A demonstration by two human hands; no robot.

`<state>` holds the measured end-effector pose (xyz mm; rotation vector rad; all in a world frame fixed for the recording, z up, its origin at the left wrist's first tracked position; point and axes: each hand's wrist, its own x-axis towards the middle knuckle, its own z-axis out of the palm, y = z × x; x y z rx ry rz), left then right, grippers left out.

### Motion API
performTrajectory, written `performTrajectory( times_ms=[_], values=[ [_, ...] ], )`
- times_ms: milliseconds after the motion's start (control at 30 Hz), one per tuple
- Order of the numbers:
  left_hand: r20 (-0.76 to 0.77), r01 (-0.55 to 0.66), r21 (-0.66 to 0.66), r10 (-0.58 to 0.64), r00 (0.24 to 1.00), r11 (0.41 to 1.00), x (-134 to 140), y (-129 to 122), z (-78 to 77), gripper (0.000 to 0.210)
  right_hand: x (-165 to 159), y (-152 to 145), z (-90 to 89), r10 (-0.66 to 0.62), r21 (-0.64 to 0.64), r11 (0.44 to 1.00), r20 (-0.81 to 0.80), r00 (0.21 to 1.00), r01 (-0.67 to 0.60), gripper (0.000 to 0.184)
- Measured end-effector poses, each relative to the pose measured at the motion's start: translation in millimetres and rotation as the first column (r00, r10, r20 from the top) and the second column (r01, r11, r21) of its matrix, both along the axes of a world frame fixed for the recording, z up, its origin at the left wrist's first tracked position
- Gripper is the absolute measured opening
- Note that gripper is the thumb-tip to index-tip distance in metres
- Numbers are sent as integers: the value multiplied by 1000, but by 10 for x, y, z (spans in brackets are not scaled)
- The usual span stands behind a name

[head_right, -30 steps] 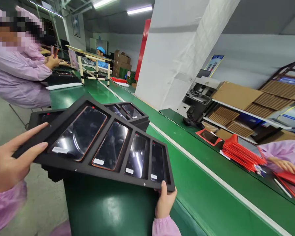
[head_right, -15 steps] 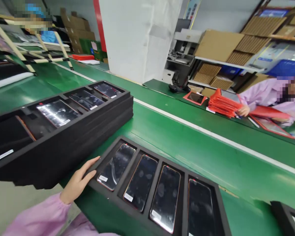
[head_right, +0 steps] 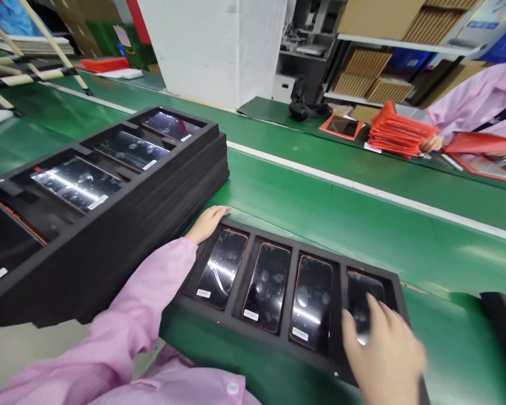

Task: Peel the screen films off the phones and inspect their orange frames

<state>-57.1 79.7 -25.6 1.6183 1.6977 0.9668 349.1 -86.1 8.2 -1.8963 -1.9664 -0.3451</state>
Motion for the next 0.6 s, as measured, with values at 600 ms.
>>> performTrajectory(
  times_ms=[600],
  values=[
    [126,65,15,-67,990,998,44,174,-32,40,-2245,1309,-204,493,-167,847,-110,863,-505,34]
  ],
)
